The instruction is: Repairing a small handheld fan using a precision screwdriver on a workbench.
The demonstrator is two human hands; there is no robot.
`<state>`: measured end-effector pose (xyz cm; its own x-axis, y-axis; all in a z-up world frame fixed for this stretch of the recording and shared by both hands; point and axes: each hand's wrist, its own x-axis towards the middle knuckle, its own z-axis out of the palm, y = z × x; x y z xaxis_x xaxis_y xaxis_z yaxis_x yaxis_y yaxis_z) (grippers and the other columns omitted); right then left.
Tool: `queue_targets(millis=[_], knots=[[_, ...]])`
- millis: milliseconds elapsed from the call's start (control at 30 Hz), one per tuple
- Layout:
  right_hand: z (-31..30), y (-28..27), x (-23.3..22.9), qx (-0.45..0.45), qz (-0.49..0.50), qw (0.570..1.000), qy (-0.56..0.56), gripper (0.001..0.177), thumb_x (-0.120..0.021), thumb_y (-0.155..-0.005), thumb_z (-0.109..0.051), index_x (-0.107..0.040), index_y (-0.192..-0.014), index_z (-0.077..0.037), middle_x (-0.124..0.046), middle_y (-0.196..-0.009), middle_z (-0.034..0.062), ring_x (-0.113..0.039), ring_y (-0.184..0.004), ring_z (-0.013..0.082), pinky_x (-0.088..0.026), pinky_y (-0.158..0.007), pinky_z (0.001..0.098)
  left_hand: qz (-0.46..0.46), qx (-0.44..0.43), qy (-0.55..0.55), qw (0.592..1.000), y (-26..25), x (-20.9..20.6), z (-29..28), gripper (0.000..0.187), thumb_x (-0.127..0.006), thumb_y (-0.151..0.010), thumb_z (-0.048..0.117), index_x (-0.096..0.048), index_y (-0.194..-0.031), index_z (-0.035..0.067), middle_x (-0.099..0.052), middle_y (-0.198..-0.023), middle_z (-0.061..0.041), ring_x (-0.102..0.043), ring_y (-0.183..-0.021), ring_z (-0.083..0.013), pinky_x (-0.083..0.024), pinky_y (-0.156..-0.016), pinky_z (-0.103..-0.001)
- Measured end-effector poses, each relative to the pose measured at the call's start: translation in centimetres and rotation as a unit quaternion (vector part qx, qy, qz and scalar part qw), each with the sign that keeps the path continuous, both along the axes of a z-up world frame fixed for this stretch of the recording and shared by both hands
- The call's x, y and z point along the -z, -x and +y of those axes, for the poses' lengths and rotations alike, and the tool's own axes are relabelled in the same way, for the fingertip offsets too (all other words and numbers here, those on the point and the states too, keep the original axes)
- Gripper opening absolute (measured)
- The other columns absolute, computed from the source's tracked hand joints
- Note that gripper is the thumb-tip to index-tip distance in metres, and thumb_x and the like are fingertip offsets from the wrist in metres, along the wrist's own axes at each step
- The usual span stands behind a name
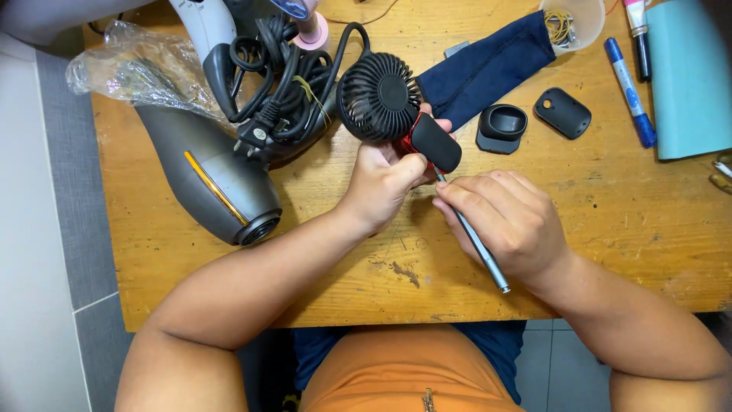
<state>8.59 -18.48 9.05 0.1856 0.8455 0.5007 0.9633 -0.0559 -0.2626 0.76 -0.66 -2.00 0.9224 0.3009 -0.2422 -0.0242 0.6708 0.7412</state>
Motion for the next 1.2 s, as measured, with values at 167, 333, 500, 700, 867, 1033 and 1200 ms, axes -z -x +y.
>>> queue_targets(millis=[167,333,500,700,867,1033,1200], knots=[[-0.2,0.0,0.2,0.01,0.002,1.0,0.007,0.006,-0.081,-0.114,-0.003,-0.079,-0.118,0.0,-0.081,-0.109,0.0143,-0.075,-0.088,0.0324,-0.057,-0.078,0.0438,-0.005,0.002,0.051,0.999,-0.2,-0.3,0.4,0.056,-0.063,-0.107,-0.005,-0.058,-0.161,0.009,-0.072,-0.157,-0.026,-0.072,-0.141,-0.0334,-0.07,-0.102,-0.05],[-0.5,-0.1,-0.2,0.01,0.005,1.0,0.019,0.008,-0.08,-0.111,0.001,-0.078,-0.119,0.0,-0.08,-0.108,0.0139,-0.074,-0.087,0.032,-0.055,-0.077,0.0436,-0.019,0.003,0.093,0.995,-0.1,-0.3,0.6,0.053,-0.065,-0.106,-0.005,-0.06,-0.158,0.007,-0.072,-0.155,-0.028,-0.076,-0.132,-0.0363,-0.07,-0.101,-0.054],[-0.8,-0.4,-0.6,-0.001,0.034,0.999,0.016,0.008,-0.08,-0.114,-0.003,-0.078,-0.117,0.003,-0.081,-0.105,0.0165,-0.075,-0.088,0.033,-0.056,-0.078,0.0436,-0.007,0.015,0.145,0.989,-0.3,-1.0,1.1,0.053,-0.06,-0.103,-0.002,-0.058,-0.156,-0.003,-0.068,-0.16,-0.029,-0.073,-0.135,-0.0426,-0.067,-0.111,-0.065],[-1.1,-0.6,-0.8,-0.021,0.076,0.997,0.0,0.008,-0.078,-0.111,0.005,-0.077,-0.119,0.007,-0.081,-0.11,0.0216,-0.076,-0.089,0.0364,-0.058,-0.082,0.0459,-0.021,0.042,0.182,0.982,0.0,-1.0,1.5,0.058,-0.068,-0.103,0.001,-0.057,-0.16,0.008,-0.07,-0.16,-0.025,-0.076,-0.133,-0.041,-0.067,-0.11,-0.061],[-1.5,-0.8,-0.5,-0.033,0.061,0.998,-0.01,0.009,-0.077,-0.112,0.007,-0.077,-0.12,0.008,-0.08,-0.11,0.0224,-0.073,-0.089,0.0382,-0.061,-0.084,0.0474,-0.03,0.051,0.228,0.972,0.0,-1.1,1.7,0.061,-0.058,-0.102,-0.003,-0.054,-0.163,-0.001,-0.067,-0.161,-0.029,-0.073,-0.134,-0.0435,-0.065,-0.114,-0.067],[-1.3,-0.7,-0.9,-0.039,0.077,0.996,-0.021,0.008,-0.08,-0.11,0.006,-0.077,-0.117,0.009,-0.08,-0.107,0.0235,-0.076,-0.088,0.0366,-0.064,-0.083,0.0455,-0.023,0.058,0.243,0.968,0.1,-2.0,1.7,0.064,-0.061,-0.102,0.0,-0.049,-0.165,-0.004,-0.067,-0.159,-0.03,-0.071,-0.141,-0.0498,-0.066,-0.111,-0.067],[-1.3,-0.8,-1.0,-0.043,0.079,0.995,-0.034,0.004,-0.079,-0.109,0.01,-0.077,-0.113,0.011,-0.08,-0.105,0.0246,-0.077,-0.087,0.0363,-0.064,-0.082,0.0451,-0.025,0.077,0.25,0.965,0.3,-1.9,1.9,0.064,-0.063,-0.105,0.003,-0.048,-0.166,-0.003,-0.067,-0.16,-0.028,-0.071,-0.141,-0.0512,-0.067,-0.108,-0.063]])
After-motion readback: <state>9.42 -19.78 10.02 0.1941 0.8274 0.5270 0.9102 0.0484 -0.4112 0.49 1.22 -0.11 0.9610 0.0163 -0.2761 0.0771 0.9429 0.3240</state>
